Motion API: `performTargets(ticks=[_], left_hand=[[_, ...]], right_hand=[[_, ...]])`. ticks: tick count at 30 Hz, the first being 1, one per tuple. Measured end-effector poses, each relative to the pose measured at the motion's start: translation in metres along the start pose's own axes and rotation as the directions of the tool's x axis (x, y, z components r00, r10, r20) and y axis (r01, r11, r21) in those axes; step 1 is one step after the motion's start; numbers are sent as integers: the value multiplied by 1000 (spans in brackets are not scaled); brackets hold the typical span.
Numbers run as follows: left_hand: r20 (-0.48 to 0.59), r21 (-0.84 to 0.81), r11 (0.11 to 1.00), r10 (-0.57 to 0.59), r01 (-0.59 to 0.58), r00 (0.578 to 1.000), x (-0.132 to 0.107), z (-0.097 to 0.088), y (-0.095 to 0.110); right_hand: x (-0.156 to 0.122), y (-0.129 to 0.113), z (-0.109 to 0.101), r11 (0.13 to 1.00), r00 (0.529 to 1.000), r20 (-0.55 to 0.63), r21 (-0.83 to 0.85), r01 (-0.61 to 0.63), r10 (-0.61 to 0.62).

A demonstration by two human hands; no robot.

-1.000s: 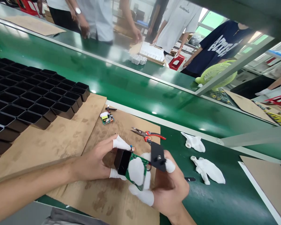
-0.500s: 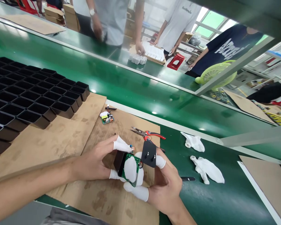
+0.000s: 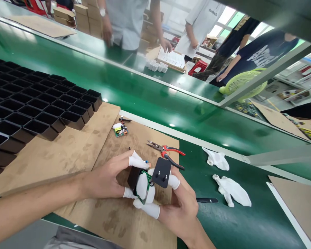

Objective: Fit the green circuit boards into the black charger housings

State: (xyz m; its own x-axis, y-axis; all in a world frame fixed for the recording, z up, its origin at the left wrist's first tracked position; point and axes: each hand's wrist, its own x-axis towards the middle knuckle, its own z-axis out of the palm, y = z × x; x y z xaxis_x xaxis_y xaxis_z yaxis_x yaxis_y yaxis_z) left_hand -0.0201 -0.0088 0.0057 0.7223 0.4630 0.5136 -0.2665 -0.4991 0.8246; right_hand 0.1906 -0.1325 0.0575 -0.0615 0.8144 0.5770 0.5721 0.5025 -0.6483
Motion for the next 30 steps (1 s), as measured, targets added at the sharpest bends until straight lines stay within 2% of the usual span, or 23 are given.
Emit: performTargets(ticks=[8,13,16,19,24,30], left_hand=[[18,10,999,-38,38,999,-2,0,-1],[-19,5,1000,26,-26,999,3,-1,4],[-40,3,1000,25,-25,999,5,-1,6],[-35,2,1000,17,-17,999,5,-1,7],[-1,-6,1000,21,-21,1000,3,-1,5],[14,-13,1000,-3,3,1000,1,-3,4]], right_hand=[[2,0,-1,1000,1000,8,-1,-13,13],[-2,3,-1,999,996,-88,40,29,-26],[-4,6,-3,996,991,-131,86,31,-20],[-4,6,-5,993,996,-91,114,1,10],[-3,5,-2,997,999,-18,66,-38,39],[-3,4,-2,999,999,-8,-4,39,-39]])
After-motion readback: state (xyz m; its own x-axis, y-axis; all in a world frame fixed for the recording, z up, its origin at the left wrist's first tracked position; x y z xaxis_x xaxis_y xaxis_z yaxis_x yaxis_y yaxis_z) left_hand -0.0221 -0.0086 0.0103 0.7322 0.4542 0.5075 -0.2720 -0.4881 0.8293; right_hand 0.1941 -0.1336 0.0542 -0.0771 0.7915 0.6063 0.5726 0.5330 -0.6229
